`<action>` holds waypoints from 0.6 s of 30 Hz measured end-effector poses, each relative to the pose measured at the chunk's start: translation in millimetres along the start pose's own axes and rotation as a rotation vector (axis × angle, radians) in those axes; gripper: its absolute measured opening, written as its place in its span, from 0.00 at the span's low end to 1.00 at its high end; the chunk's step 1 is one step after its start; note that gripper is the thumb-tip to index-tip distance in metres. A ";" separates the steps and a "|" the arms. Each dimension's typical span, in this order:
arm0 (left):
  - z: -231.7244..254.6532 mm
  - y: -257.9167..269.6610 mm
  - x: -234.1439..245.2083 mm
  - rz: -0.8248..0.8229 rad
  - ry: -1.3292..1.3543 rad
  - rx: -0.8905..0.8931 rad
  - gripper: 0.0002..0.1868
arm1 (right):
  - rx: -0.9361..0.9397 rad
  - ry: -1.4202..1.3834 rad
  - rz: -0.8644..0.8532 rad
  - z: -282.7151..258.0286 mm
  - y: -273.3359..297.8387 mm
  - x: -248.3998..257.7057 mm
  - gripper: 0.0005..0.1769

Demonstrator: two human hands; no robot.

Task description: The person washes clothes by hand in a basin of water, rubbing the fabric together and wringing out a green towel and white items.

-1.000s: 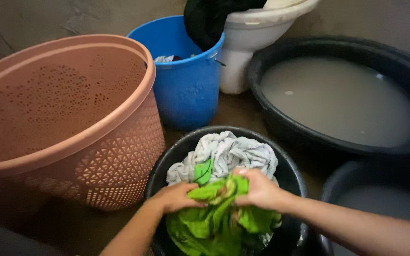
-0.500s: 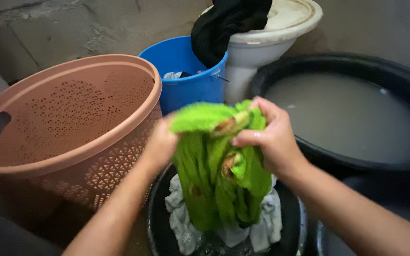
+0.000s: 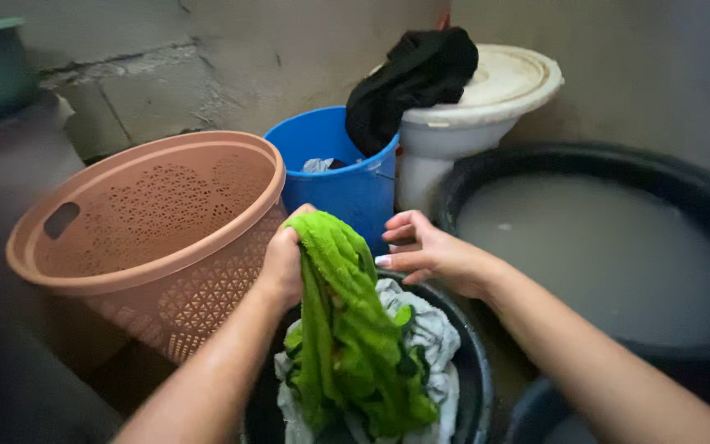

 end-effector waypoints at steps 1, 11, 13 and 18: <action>7.1 1.4 -13.6 -0.097 -0.079 -0.004 0.08 | -0.008 -0.033 -0.025 2.8 -2.7 3.7 0.45; 18.0 -2.2 16.5 -0.119 -0.588 0.145 0.09 | -0.019 0.030 -0.012 62.5 -68.6 4.7 0.14; 23.3 -1.9 34.4 -0.079 -1.201 -0.092 0.15 | 0.144 -0.215 0.373 31.9 -75.7 41.3 0.08; -41.6 -6.8 29.4 -0.516 -0.811 0.055 0.50 | 0.515 -0.174 0.533 -46.5 -88.4 29.6 0.05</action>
Point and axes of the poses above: each hand's wrist, its own y-axis away from the middle knuckle, its own x-axis out of the back of the hand, z = x × y, the point moved 7 cm from there along -y, towards the middle knuckle, and after that the axes turned 5 degrees about x, right-handed, at the moved point
